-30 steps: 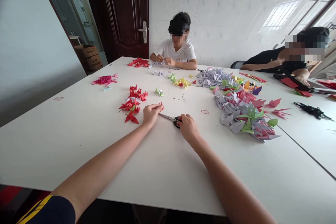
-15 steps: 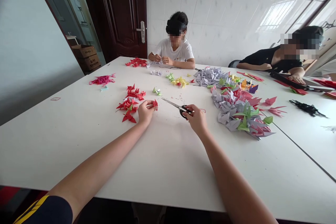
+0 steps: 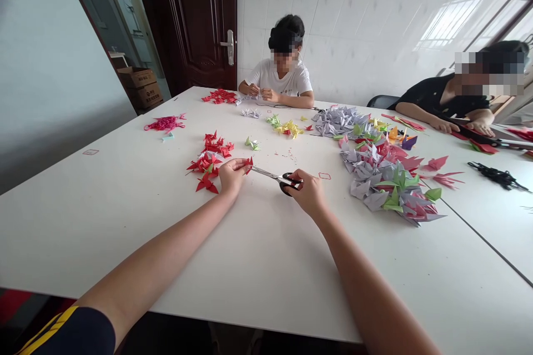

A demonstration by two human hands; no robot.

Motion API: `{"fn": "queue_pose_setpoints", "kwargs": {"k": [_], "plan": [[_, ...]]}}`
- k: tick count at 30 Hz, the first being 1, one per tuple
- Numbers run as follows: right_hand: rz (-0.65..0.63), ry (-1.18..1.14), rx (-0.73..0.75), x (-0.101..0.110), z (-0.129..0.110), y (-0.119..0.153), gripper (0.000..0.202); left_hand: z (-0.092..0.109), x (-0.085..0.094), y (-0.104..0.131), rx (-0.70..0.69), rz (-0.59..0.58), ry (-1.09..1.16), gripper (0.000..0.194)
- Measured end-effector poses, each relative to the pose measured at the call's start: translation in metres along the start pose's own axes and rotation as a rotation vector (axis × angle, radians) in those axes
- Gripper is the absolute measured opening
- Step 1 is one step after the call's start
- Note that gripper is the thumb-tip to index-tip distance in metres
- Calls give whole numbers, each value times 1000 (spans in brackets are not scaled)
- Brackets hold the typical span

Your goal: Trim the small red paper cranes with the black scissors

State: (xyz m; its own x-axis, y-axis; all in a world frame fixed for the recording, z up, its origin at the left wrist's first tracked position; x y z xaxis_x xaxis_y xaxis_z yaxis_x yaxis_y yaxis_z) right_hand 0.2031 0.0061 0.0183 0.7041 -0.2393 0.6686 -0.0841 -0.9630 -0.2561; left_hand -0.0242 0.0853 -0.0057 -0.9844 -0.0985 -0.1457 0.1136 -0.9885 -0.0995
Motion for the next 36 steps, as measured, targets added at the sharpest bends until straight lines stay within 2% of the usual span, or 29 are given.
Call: {"fn": "queue_pose_setpoints", "kwargs": {"k": [17, 36], "plan": [[68, -41, -5, 7, -9, 2, 48, 6, 0, 3, -13, -21, -7, 15], [93, 71, 1, 12, -12, 3, 32, 5, -1, 1, -46, -51, -29, 11]]}}
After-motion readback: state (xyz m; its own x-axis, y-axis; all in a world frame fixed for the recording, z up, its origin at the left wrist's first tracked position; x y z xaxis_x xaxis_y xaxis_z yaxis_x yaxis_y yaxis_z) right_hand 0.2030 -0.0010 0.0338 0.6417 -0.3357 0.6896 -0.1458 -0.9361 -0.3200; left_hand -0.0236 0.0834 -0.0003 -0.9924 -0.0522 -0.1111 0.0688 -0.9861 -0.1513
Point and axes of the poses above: each hand's wrist, its own y-axis away from the middle knuckle, its own x-axis out of the back of the hand, z = x × y, the point moved 5 cm from there along -y, towards the middle knuckle, and after that the axes turned 5 degrees about -z, right-handed, at the moved point
